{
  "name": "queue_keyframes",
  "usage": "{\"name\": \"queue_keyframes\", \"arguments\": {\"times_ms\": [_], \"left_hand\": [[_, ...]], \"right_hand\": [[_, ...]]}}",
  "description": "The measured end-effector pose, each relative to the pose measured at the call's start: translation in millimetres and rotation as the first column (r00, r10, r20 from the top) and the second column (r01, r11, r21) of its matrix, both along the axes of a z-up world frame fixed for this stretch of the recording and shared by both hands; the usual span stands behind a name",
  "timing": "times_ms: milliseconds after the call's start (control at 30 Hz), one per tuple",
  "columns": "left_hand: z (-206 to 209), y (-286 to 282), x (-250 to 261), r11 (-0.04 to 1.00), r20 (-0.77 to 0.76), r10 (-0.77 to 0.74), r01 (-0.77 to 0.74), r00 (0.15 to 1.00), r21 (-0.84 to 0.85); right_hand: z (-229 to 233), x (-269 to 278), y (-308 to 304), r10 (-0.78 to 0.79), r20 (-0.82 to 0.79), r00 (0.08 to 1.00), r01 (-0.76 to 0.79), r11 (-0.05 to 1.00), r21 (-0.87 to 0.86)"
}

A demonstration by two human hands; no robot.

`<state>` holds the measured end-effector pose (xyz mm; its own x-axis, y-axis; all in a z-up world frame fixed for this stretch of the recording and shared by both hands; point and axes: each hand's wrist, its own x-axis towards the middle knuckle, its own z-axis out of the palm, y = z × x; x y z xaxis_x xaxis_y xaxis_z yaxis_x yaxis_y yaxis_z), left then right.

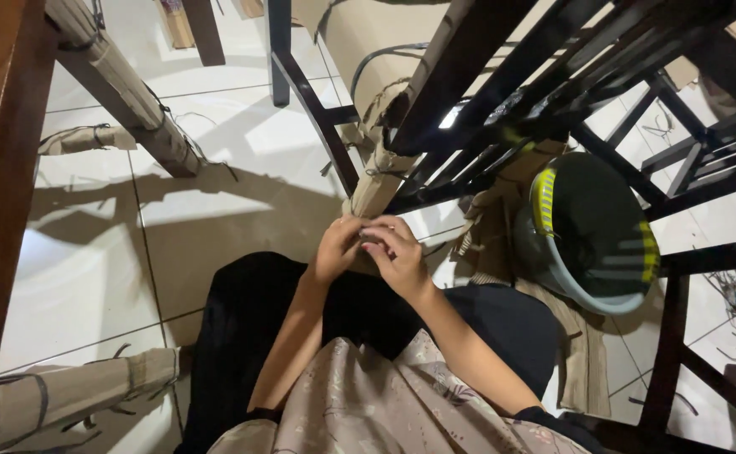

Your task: Wrapping wooden furniture legs with cardboard and securing them with string.

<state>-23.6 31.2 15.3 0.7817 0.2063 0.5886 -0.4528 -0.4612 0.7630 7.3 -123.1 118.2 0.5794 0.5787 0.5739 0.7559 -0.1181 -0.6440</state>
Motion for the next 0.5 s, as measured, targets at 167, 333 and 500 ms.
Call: {"name": "queue_keyframes", "arguments": {"times_ms": [167,333,500], "left_hand": [[32,2,-13,0.993,-0.173,0.011,-0.031,0.985,-0.113],[19,5,-7,0.987,-0.186,0.049,-0.076,0.981,-0.143],[18,5,1,0.991,-0.066,0.121,-0.124,0.99,-0.046]], "right_hand": [[-12,20,5,0.048,0.107,0.993,-0.034,0.991,-0.129],[-27,25,12,-0.038,0.316,0.948,0.092,0.983,-0.158],[-28,24,12,-0.034,0.369,0.929,0.121,0.969,-0.215]]}}
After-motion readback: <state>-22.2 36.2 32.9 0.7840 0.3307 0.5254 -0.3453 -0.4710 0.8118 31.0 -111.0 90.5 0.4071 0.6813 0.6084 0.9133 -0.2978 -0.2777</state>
